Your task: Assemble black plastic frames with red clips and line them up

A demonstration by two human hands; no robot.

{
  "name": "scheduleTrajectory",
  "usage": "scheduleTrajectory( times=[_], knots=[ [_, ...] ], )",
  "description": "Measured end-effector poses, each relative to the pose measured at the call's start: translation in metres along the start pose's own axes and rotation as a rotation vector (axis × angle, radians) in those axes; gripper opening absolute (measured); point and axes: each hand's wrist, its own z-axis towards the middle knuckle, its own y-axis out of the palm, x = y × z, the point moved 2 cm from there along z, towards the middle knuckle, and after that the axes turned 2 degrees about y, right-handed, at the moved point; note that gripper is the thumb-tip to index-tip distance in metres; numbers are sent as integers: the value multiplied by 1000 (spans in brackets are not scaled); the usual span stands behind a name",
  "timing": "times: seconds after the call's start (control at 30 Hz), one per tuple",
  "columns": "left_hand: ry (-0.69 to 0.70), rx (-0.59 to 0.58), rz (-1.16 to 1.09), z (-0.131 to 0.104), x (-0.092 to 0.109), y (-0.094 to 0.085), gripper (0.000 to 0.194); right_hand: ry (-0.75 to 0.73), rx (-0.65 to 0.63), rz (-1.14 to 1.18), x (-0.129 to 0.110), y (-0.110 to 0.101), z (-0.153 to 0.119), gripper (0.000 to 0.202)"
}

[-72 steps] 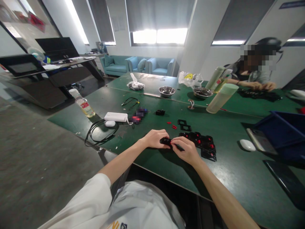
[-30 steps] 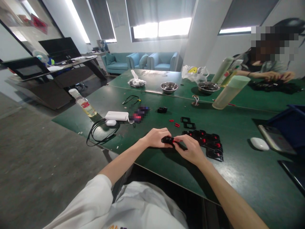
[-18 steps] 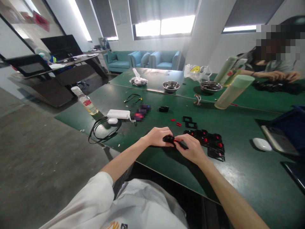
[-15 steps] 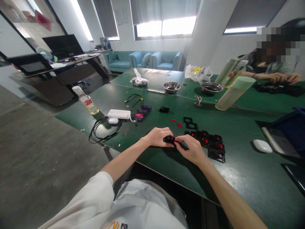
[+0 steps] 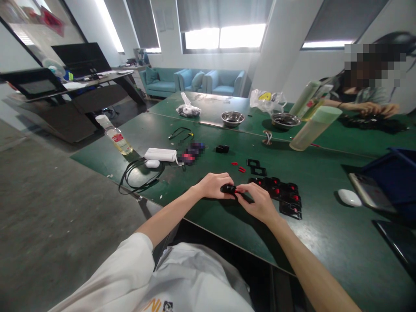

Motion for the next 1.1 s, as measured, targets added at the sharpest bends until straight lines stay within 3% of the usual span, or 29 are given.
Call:
scheduleTrajectory(
  times=[1.1],
  knots=[
    [32, -6, 35, 0, 3, -2, 40, -54, -9, -16, -3, 0, 1, 10]
  ],
)
